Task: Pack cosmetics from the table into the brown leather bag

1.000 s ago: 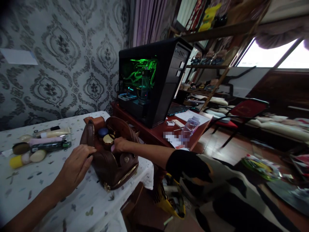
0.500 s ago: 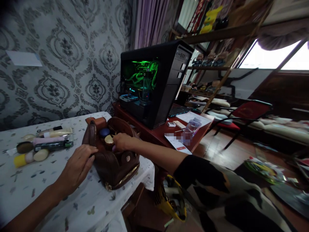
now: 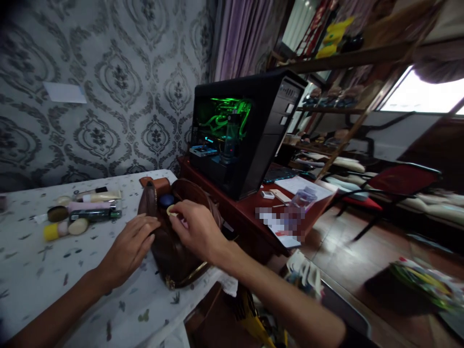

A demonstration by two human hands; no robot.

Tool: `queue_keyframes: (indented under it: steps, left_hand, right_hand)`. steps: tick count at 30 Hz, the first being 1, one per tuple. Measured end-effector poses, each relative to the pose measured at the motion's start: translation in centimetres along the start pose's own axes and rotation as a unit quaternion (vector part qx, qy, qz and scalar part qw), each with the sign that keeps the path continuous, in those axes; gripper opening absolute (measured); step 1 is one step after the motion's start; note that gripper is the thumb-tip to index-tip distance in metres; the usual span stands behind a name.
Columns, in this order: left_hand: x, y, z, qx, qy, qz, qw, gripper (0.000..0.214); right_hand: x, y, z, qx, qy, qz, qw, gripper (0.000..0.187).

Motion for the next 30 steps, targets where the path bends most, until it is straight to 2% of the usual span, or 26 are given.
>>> queue_keyframes:
  steps: [4,10,17,23,27,30]
  left_hand:
    - [0.5,-0.1,0.2,0.007,-0.012,-0.002,1.000,0.029]
    - [0.8,-1.3,1.1,0.033,-0.043,0.002,0.999,0.048]
    - [0.9,-2.5,1.6,0.038,-0.105,-0.047,0.993,0.053]
    - [1.0,-3.7,1.7,0.033,-0.090,-0.093,0.991,0.051]
    - [1.2,-6.8,2.4,-0.043,-0.074,-0.121,0.989,0.048]
    - [1.0,-10.0,3.3,-0.131,-0.102,-0.150,0.975,0.044]
  right_hand:
    - [2.6,-0.6,2.8,-0.151,0.074,-0.004,0.986,0.023]
    - [6.2,-1.5,3.8,-0.249,0.096,0.068,0.961,0.028]
    - [7.5,-2.1,3.4,-0.271,0.112,0.076,0.953,0.024]
    - [8.1,-2.5,3.8,-0.288,0.114,0.065,0.948,0.027]
    - [9.7,-2.7,4.1,-0.309,0.097,0.023,0.946,0.025]
    - [11.8,-2.5,3.8,-0.295,0.080,-0.017,0.952,0.025]
Point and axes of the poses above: each hand's wrist, its own z-axis away from the middle knuckle, its own x-axis out of the palm, y = z × x, the point moved 3 cm from there along -z, towards the middle knuckle, and after that the axes turned 13 degrees about -z, right-handed, at the moved point
